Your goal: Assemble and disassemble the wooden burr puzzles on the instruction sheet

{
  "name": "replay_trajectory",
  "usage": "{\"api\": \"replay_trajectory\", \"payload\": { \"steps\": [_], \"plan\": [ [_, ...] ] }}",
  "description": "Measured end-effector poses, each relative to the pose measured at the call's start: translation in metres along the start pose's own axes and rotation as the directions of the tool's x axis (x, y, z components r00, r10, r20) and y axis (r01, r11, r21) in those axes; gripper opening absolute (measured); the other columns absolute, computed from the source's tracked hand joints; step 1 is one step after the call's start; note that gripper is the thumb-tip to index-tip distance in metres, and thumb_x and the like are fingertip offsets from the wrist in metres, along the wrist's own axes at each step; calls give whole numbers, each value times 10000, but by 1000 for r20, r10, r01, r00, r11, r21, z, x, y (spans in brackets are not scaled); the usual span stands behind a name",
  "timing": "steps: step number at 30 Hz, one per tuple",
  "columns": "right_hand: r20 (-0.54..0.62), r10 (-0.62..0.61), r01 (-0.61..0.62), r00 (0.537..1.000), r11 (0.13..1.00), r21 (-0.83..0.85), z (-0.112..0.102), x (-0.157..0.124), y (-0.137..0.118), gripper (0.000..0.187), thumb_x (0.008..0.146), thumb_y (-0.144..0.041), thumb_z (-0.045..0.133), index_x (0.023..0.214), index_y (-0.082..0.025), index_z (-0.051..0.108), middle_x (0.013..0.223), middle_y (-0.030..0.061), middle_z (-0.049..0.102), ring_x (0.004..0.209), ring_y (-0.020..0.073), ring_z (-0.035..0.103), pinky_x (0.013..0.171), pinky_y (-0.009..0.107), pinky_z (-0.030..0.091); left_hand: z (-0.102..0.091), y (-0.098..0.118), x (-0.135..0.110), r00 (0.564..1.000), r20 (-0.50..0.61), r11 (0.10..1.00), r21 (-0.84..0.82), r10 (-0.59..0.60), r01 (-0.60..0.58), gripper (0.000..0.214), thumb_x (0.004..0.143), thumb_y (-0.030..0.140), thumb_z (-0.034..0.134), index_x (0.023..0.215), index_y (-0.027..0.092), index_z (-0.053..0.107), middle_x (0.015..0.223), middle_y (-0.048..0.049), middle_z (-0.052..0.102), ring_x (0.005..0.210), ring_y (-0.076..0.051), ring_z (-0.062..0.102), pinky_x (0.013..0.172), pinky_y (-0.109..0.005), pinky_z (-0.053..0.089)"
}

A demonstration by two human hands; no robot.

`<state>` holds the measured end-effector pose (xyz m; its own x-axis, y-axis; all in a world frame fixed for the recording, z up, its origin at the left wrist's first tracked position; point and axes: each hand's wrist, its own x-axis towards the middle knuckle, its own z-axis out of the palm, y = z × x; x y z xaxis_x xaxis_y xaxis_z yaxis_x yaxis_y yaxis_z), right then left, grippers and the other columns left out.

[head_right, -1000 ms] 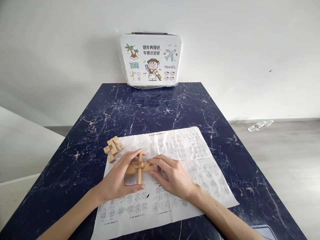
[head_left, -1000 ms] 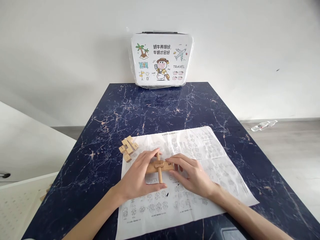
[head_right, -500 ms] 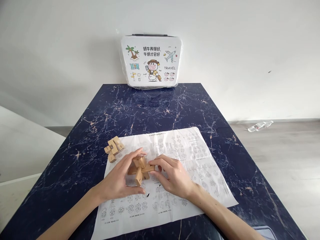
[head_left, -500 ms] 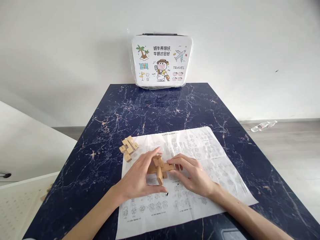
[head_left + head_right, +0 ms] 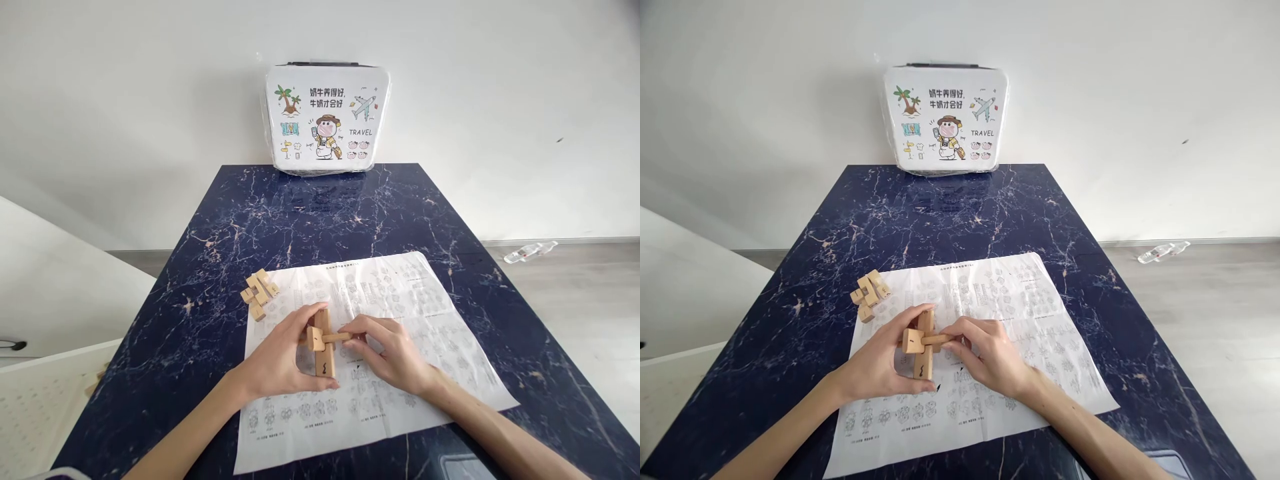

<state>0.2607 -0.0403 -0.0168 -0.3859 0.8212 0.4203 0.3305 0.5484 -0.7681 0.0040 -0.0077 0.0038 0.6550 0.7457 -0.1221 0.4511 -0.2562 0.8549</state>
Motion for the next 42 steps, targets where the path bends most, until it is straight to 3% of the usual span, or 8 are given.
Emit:
{"api": "replay_trajectory", "payload": {
  "steps": [8,13,27,34,42],
  "plan": [
    [-4,-79,77,997,980,-184,1,0,-5,149,1118,-294,599,1006,-201,626,752,-8,667,575,131,579,543,274,445,1,3,3,993,-19,990,84,118,-116,957,708,450,982,1462,348,401,1313,-66,583,1174,-314,633,998,-508,575],
    [-78,-94,69,992,959,-276,4,0,-6,180,1115,-271,596,949,-200,603,683,-32,612,520,115,503,526,268,398,3,3,3,990,-48,980,152,136,-127,975,670,500,996,1449,325,436,1337,-75,613,1254,-360,619,1081,-564,532],
    [-32,-36,30,999,985,-168,0,0,-2,82,1122,-286,580,1114,-207,606,815,2,651,610,134,591,556,268,484,4,-1,0,985,-85,978,154,152,-138,1028,737,576,949,1548,377,349,1407,-80,581,1270,-345,606,1052,-534,568],
    [86,0,11,996,992,-125,1,1,1,314,1080,-433,652,1296,-210,608,1078,79,700,675,145,652,585,286,544,6,-1,0,947,-105,947,143,304,-288,1045,727,587,959,1555,394,351,1360,-79,607,1239,-340,609,1046,-523,567],
    [86,-19,32,996,988,-151,2,3,-2,296,1125,-454,569,1195,-188,681,873,30,677,634,148,613,567,289,515,8,4,1,936,-101,935,149,337,-321,982,756,632,921,1542,363,396,1287,-72,651,1155,-313,643,1017,-491,570]
  ]
}}
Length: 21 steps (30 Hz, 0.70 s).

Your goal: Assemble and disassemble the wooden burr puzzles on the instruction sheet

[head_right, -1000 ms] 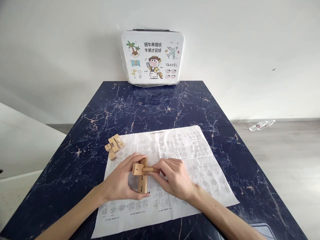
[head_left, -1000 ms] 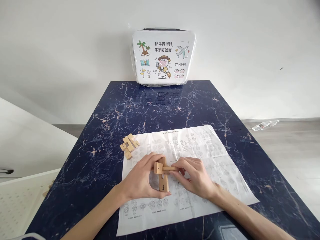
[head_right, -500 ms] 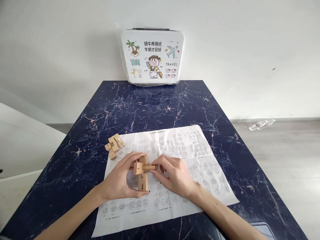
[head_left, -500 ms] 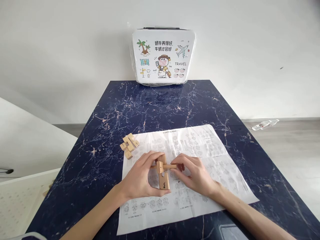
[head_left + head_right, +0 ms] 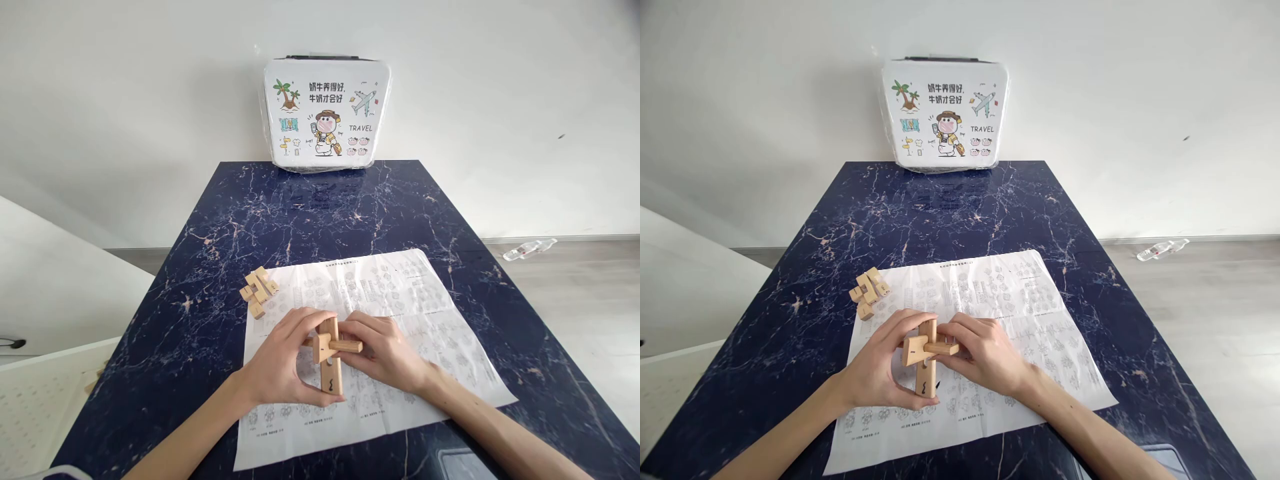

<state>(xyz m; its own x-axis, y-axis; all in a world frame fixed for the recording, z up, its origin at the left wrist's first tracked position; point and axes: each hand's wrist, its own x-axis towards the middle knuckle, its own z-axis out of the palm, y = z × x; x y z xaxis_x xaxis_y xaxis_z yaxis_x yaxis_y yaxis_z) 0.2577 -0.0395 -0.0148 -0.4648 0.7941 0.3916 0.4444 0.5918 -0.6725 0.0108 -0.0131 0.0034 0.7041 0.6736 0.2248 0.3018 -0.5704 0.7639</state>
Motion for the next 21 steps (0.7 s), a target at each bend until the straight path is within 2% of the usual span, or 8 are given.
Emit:
{"api": "replay_trajectory", "payload": {
  "steps": [5,9,12,16,21],
  "plan": [
    [7,1,-1,1000,1000,21,-1,-2,2,268,1123,-406,589,1271,-193,658,915,38,699,643,143,621,573,288,526,-2,-1,-1,998,7,998,2,-58,58,995,739,624,925,1550,368,408,1336,-83,642,1214,-338,638,1034,-507,571],
    [-8,18,-18,1000,999,44,-4,-2,5,247,1127,-384,585,1257,-189,664,928,44,695,640,137,618,571,283,534,-5,-2,-1,990,-1,990,21,-138,138,987,718,600,934,1527,343,431,1368,-102,620,1222,-354,641,1043,-531,570],
    [-36,22,-20,999,999,40,-8,-2,6,259,1123,-381,589,1268,-180,665,916,52,686,671,156,631,584,299,555,-7,-4,-1,988,-17,988,28,-152,152,1001,717,596,939,1531,336,418,1371,-111,609,1222,-362,635,1051,-548,562],
    [-98,42,-37,994,998,47,-14,-2,11,252,1104,-385,625,1255,-190,675,916,56,687,709,175,654,608,317,590,-10,-7,-1,985,-61,986,30,-162,164,983,736,581,933,1535,341,415,1356,-106,601,1202,-355,633,1037,-544,567],
    [-236,172,-175,956,985,10,-21,-3,21,172,1063,-354,679,1172,-222,702,880,42,699,704,182,665,639,333,605,-13,-14,-1,970,-154,979,50,-189,198,964,741,616,903,1533,325,435,1339,-114,602,1154,-349,639,994,-543,593]
  ]
}}
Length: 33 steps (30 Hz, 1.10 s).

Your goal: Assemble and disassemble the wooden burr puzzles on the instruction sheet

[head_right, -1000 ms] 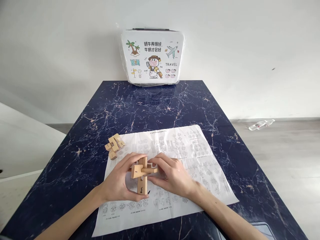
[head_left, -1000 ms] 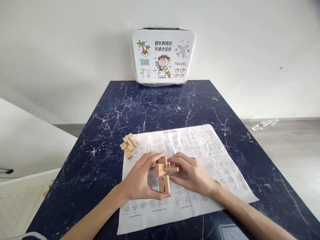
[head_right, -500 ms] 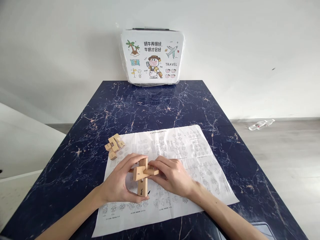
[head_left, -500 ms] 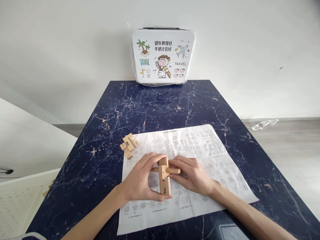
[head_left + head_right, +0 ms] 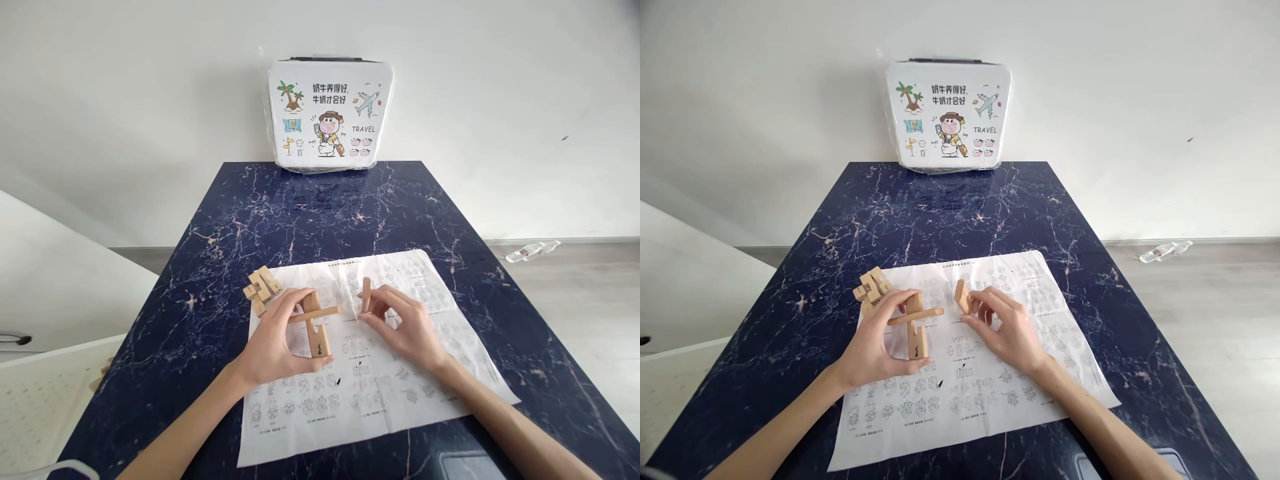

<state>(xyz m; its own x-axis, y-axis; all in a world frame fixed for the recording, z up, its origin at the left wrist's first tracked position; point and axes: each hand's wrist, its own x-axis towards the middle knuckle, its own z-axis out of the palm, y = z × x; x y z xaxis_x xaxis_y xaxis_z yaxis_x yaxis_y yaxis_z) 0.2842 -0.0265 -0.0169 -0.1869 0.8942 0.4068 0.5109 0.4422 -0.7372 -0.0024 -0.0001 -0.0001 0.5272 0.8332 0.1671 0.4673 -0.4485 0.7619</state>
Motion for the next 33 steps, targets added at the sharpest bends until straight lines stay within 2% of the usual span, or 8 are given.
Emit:
{"api": "replay_trajectory", "payload": {
  "steps": [4,8,14,18,21,24,27,33],
  "plan": [
    [-76,74,-85,994,984,-159,2,0,7,208,1045,-363,682,1184,-211,713,857,44,697,635,173,626,579,327,556,2,-3,-1,999,-37,1000,9,-24,24,976,754,617,899,1549,335,409,1406,-123,582,1197,-359,630,997,-544,601],
    [-56,35,-49,998,958,-284,7,-1,6,190,1053,-368,650,1112,-206,733,887,65,719,663,185,661,544,312,519,4,-5,-2,999,-31,999,31,-14,14,988,765,615,892,1572,343,391,1414,-121,587,1231,-373,624,1034,-562,582],
    [-58,4,-26,998,921,-389,12,-1,5,192,1060,-381,659,1132,-216,725,919,71,738,681,201,690,579,328,531,4,-4,-2,1000,-2,999,41,16,-16,999,782,599,887,1597,336,374,1430,-135,589,1245,-382,632,1036,-552,574],
    [-34,-9,-3,999,944,-329,7,-1,1,258,1069,-414,655,1237,-222,695,1059,107,729,794,234,707,640,362,580,3,0,-2,999,37,998,47,32,-34,1006,794,606,890,1597,329,349,1437,-138,580,1263,-375,625,1048,-547,568],
    [58,-100,108,993,983,-149,4,-1,-5,288,1118,-362,572,1376,-245,626,1126,108,729,888,235,714,761,392,631,2,4,-2,997,82,998,65,0,-5,1005,793,642,885,1587,318,359,1467,-145,568,1308,-392,604,1080,-572,544],
    [100,-215,224,972,970,-97,4,-2,-11,317,1120,-350,582,1414,-234,600,1216,133,737,1010,262,733,844,433,651,2,7,-2,992,122,998,71,-6,-2,1014,764,691,883,1569,304,402,1471,-152,577,1326,-411,597,1094,-593,532],
    [115,-288,302,951,945,-125,8,-3,-12,246,1112,-339,613,1336,-239,636,1199,129,761,948,255,759,808,426,660,2,9,0,987,157,997,71,30,-42,1015,728,712,890,1543,296,450,1433,-145,611,1290,-407,617,1070,-590,547],
    [126,-359,376,925,915,-149,12,-4,-13,95,1102,-258,625,1190,-272,661,951,40,801,736,216,755,645,377,634,3,11,1,980,186,995,66,64,-78,968,712,686,907,1490,286,494,1353,-121,646,1204,-373,647,1012,-547,575]
  ]
}}
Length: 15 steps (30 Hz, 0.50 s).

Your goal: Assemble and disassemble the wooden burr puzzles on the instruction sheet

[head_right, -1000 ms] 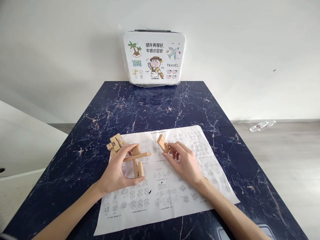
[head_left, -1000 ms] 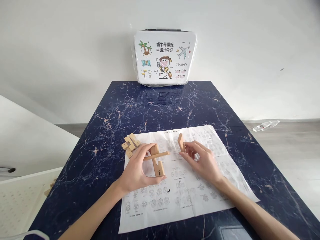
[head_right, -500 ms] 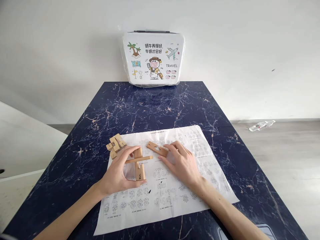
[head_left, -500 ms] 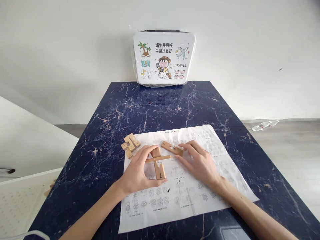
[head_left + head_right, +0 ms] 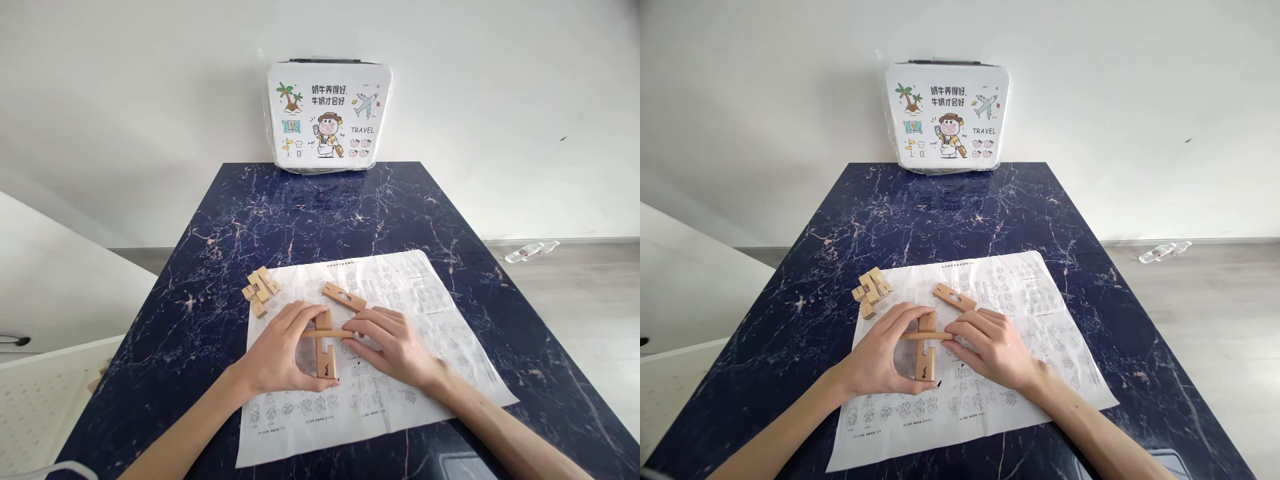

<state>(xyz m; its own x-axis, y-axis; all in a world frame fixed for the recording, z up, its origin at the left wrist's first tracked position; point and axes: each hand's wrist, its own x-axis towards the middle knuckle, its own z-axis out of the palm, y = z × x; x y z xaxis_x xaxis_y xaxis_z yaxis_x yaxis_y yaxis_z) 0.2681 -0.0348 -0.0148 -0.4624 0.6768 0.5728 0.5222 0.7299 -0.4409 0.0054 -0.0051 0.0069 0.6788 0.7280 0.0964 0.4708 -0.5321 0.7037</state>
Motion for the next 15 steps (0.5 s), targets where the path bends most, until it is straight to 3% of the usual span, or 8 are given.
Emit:
{"api": "replay_trajectory", "payload": {
  "steps": [6,15],
  "plan": [
    [-25,4,-4,1000,1000,-29,-2,4,-5,26,1088,-221,636,1095,-233,659,863,45,783,619,198,709,550,352,567,0,0,-1,1000,24,1000,-26,-1,2,975,698,667,927,1484,284,494,1355,-119,635,1212,-368,640,1020,-538,575],
    [-72,-6,0,997,997,-80,-1,6,-8,63,1064,-220,649,1009,-250,643,721,-17,693,530,156,590,508,317,488,-1,-1,0,998,65,995,-96,24,-18,974,667,640,966,1454,307,497,1383,-107,631,1268,-371,625,1076,-553,548]
  ]
}}
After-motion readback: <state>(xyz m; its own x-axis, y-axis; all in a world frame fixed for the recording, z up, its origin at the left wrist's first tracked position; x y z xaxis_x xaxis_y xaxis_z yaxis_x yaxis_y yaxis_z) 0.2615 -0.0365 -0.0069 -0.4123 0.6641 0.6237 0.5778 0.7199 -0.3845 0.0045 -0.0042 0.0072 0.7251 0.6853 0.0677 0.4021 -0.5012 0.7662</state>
